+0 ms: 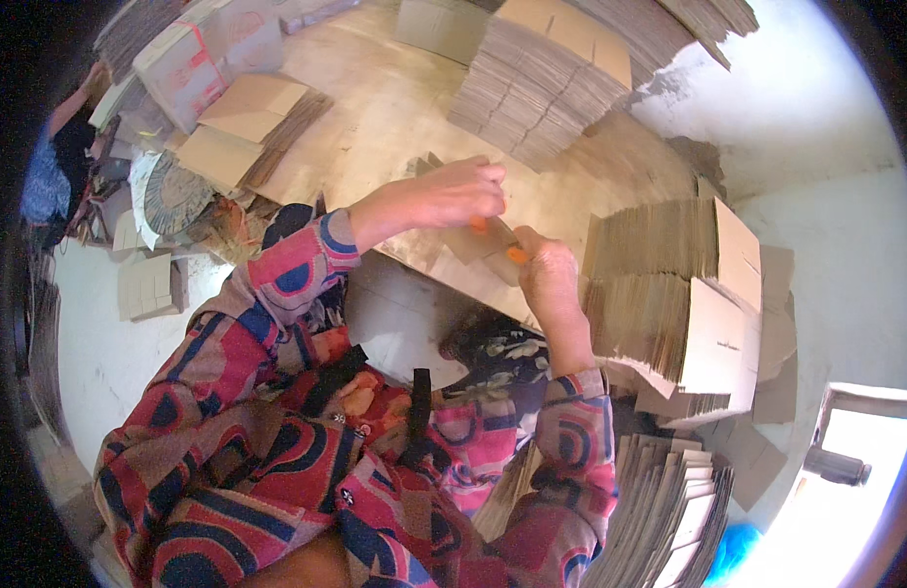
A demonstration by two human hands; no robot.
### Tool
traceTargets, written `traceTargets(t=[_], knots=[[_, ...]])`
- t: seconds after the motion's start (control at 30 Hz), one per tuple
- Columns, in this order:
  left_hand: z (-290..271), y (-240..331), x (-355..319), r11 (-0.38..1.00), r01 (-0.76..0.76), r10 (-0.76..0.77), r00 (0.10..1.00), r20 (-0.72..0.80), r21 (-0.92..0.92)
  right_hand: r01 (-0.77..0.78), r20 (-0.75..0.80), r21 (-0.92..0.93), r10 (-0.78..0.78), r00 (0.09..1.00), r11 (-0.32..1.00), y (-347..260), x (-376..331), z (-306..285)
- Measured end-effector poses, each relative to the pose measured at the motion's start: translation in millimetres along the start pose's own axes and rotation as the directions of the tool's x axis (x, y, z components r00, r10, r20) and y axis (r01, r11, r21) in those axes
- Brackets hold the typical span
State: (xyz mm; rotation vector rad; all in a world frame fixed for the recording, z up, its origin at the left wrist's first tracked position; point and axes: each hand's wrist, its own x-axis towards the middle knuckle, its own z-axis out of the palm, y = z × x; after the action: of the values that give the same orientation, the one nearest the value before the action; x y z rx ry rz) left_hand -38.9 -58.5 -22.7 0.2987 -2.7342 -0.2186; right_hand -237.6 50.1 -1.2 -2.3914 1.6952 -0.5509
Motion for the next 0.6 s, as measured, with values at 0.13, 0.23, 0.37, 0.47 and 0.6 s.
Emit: traceTargets(t=[0.13,0.23,0.37,0.47,0.6], knots=[[6,9,-5,0.987,0.102,-0.101,0.995,0.015,-0.122,-0.027,0.041,-0.032,0.029,0.999,0.999,-2,3,1],[13,4,-22,0.985,-0.168,0.144,0.910,-0.389,-0.027,0.043,0.038,-0.003,-0.043,0.998,0.999,-6,2,1],[-4,24,-42,0.992,-0.116,0.092,0.932,-0.351,-0.048,0.074,0.036,-0.095,-0.071,0.997,0.993,-28,-5,2],[-31,41,-68,0.987,0.099,-0.074,0.979,-0.187,0.127,0.146,-0.182,-0.410,-0.238,0.954,0.900,-69,-4,-14],[-82,43,-123,0.736,0.464,-0.414,0.885,-0.215,0.493,0.075,-0.311,-0.565,-0.296,0.903,0.821,-71,-24,-38]])
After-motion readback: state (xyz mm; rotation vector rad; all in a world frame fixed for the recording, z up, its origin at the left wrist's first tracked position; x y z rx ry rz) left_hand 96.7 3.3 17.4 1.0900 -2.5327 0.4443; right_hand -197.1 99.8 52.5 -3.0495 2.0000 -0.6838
